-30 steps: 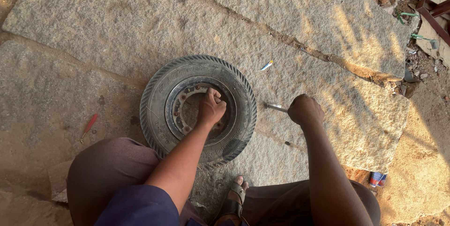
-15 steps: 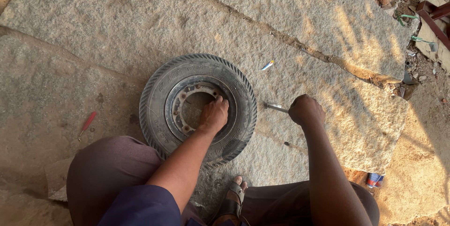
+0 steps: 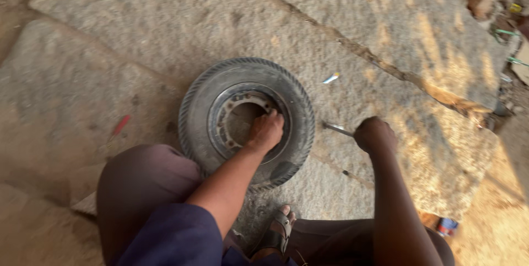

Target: The person uses a tire iron to pry the tire bead off the rim, then removes the inner rim ring and separates the tire from the rim. The tire is set aside after removal.

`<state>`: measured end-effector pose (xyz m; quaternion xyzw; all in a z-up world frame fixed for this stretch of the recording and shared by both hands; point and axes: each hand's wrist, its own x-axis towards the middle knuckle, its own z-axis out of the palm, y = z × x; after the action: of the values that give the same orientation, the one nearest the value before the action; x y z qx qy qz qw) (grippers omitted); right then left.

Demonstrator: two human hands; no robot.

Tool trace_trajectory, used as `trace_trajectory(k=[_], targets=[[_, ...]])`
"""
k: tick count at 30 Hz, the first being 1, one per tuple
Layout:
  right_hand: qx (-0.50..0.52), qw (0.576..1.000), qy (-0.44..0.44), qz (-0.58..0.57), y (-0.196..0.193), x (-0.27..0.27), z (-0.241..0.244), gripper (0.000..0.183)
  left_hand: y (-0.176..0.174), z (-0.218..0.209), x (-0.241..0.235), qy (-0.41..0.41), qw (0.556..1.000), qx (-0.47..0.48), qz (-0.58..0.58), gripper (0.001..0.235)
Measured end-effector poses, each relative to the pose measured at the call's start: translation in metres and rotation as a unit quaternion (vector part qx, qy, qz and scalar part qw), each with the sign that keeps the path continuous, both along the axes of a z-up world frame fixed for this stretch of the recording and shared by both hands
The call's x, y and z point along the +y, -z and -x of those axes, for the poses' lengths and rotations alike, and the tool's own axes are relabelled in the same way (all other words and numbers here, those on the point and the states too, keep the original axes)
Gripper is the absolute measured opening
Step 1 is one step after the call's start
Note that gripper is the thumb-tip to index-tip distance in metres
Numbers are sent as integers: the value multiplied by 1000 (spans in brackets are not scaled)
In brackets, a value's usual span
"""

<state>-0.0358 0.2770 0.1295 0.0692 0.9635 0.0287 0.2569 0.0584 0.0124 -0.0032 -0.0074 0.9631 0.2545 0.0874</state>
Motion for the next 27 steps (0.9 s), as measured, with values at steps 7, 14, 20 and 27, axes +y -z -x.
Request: trace_trajectory(k=[7,14,20,27], targets=[[-42,999,32,-14,3,1,4,20,7,-2,1,31,997,45,57,8],[-37,999,17,-19,17,15,3,19,15,-1,7,66,997,8,47,14],[-41,999,24,-20,18,12,9,19,11,-1,1,11,999,40,-4,10],[-42,999,19,-20,13,9,11,20,13,5,7,43,997,-8,59,5]])
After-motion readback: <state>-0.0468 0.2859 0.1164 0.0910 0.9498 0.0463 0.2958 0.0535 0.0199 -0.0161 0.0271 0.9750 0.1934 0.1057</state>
